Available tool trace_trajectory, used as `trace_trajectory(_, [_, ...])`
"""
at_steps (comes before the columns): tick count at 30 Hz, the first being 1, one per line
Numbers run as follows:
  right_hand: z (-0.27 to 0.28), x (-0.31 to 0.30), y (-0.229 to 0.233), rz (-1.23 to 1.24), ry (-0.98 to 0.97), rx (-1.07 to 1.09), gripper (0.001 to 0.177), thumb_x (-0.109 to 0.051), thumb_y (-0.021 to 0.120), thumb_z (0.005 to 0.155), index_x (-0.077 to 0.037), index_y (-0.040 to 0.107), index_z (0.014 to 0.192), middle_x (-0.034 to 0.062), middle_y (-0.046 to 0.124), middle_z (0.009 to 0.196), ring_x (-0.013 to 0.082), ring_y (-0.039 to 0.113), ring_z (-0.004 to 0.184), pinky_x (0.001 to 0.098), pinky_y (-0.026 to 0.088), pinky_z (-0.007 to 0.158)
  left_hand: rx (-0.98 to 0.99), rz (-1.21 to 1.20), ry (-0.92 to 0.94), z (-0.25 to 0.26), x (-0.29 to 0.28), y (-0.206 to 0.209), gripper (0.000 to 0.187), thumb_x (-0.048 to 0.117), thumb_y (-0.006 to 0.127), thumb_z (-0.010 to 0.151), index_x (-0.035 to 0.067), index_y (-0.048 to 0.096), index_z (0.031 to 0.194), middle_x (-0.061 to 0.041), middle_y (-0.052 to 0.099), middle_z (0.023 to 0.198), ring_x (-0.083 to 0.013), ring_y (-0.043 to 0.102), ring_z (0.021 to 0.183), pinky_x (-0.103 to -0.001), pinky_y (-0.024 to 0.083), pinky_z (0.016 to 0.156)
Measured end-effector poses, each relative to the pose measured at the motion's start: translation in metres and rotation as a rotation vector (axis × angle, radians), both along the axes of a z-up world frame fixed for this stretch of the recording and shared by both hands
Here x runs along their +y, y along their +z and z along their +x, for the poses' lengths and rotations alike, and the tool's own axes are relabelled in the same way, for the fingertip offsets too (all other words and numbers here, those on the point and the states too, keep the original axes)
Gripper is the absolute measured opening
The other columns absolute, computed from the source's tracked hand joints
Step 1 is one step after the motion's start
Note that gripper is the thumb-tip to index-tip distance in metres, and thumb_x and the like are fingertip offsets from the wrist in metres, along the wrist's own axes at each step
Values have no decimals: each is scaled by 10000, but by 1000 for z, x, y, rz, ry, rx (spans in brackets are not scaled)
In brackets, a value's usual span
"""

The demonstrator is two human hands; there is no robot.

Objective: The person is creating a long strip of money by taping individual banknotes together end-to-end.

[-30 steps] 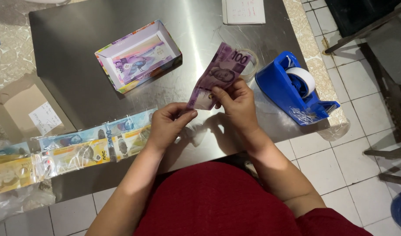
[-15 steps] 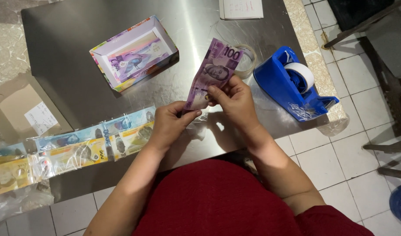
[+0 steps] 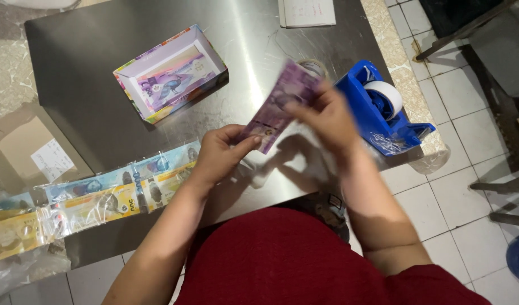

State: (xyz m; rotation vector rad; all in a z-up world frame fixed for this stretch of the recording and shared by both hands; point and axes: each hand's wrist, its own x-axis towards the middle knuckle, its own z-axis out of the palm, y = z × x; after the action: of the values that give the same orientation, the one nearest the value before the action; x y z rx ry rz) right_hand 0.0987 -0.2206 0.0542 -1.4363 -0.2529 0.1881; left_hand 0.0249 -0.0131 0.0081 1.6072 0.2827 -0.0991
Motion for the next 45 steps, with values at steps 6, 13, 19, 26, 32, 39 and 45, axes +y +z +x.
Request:
trace_trajectory(6, [18,-59,46,-450,107,-189,243,23,854,878,-22,766,1100,45,718,846,88,618,822,246,543,749,-14,60,-145,11,0,12,222,162,908,807,78,841,1002,-72,786,770,-108,670,785,-319,580,765])
trace_trajectory(13, [8,-77,58,-525,77,-193,217,121,751,831,-21,788,991,105,714,703,133,681,628,233,564,615,-11,86,-270,19,-9,12,222,187,888,830,92,842,1025,-68,787,785,-121,705,782,-307,585,772])
trace_trajectory(19, [2,-88,65,-514,135,-174,187,145,745,826,38,767,978,162,727,724,176,685,662,301,583,622,-17,95,-353,25,-14,13,232,161,884,819,98,840,1037,-91,816,844,-158,755,829,-338,598,818])
trace_trajectory(26, [-4,-85,55,-486,89,-99,109,71,753,936,17,752,1031,118,716,766,143,672,633,240,550,584,21,153,-421,28,-15,21,233,170,865,831,102,834,1052,-55,820,902,-139,735,856,-308,580,811])
trace_trajectory(32, [-20,-61,30,-411,75,37,135,102,780,849,34,761,964,176,749,725,222,757,615,296,625,569,-58,208,-473,36,-23,32,283,164,850,852,52,812,1110,-173,819,939,-294,796,943,-424,606,866])
trace_trajectory(39, [-14,-65,17,-511,134,-159,83,-31,737,992,-47,818,995,125,745,785,196,760,734,301,614,670,-94,201,-520,40,-25,34,262,159,831,870,71,813,1117,-173,818,952,-317,796,972,-445,611,889])
trace_trajectory(45, [-22,-47,12,-510,118,12,135,15,750,922,12,802,1046,188,774,767,207,770,699,304,629,647,-130,198,-506,44,-30,33,212,182,756,947,74,810,1121,-161,820,971,-306,794,995,-439,615,900])
